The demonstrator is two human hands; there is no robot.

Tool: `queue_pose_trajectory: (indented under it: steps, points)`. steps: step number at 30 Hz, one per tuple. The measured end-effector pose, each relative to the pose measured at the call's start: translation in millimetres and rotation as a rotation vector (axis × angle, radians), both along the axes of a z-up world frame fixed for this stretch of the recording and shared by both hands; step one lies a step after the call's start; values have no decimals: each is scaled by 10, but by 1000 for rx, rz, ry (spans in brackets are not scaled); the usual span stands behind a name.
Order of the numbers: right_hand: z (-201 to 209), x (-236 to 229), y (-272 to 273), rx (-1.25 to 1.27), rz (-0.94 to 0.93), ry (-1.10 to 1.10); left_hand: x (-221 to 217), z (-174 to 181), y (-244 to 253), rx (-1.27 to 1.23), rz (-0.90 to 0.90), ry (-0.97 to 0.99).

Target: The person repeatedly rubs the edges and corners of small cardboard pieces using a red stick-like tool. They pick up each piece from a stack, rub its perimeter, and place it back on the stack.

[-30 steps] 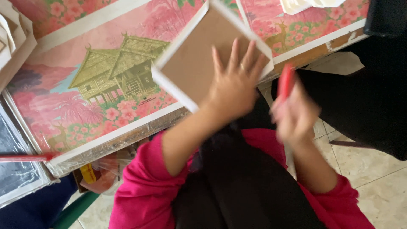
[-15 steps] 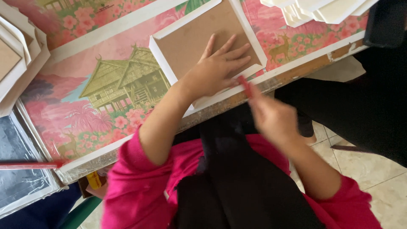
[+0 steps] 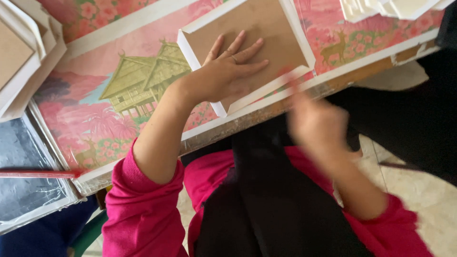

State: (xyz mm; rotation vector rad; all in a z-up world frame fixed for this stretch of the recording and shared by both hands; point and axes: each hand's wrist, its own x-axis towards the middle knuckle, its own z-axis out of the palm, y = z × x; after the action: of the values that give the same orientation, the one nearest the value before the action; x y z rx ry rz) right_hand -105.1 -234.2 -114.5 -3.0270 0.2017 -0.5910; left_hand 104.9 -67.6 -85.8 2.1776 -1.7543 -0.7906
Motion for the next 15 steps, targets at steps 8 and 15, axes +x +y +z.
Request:
queue_pose_trajectory:
  steps: [8,15]
  points:
    - [-16,-74,696,477,566,274,-558,-199,51,-245,169,-614]
    - [31,-425,100,989,450,585,-482,396,550,-516,101,-1452]
